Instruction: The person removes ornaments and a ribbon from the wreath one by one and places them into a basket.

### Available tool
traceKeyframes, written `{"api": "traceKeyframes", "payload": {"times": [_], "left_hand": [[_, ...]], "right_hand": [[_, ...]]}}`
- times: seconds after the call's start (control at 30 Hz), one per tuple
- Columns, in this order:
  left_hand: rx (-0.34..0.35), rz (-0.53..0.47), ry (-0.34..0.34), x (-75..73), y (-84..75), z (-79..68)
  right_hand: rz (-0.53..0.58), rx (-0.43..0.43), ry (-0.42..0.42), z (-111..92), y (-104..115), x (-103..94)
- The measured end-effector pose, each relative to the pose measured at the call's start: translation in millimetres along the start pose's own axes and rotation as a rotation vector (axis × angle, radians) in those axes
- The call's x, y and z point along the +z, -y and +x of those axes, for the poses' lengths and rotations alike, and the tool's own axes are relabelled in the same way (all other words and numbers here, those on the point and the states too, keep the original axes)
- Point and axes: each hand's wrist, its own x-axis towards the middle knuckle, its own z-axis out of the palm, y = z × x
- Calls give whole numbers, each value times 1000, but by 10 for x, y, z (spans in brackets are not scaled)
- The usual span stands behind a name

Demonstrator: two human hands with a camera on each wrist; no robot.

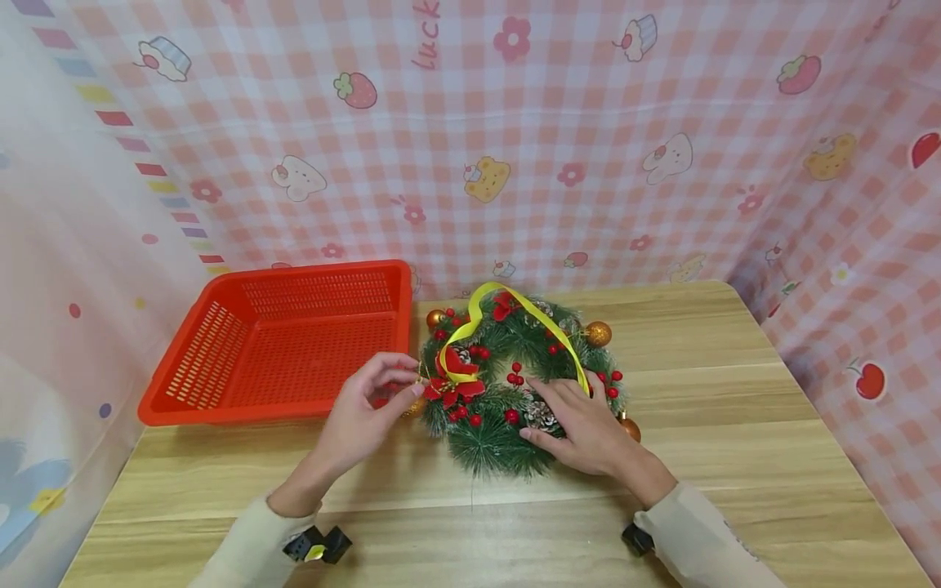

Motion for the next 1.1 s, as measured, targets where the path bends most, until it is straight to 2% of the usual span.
{"api": "traceKeyframes", "payload": {"times": [0.13,0.23,0.5,0.8,1.1], "left_hand": [[50,-6,-44,-155,-46,71],[58,-1,-77,-273,-44,131],[3,51,-151,-496,63,268],[-62,90,-195,-655,287,360],[-88,81,-213,-723,405,391]], "right_hand": [[0,-3,-2,-2,-1,3],[-2,-5,-2,-2,-2,5],[-2,-5,1,0,-2,4],[-5,-10,-7,6,7,4],[-10,-11,-11,7,0,7]]}}
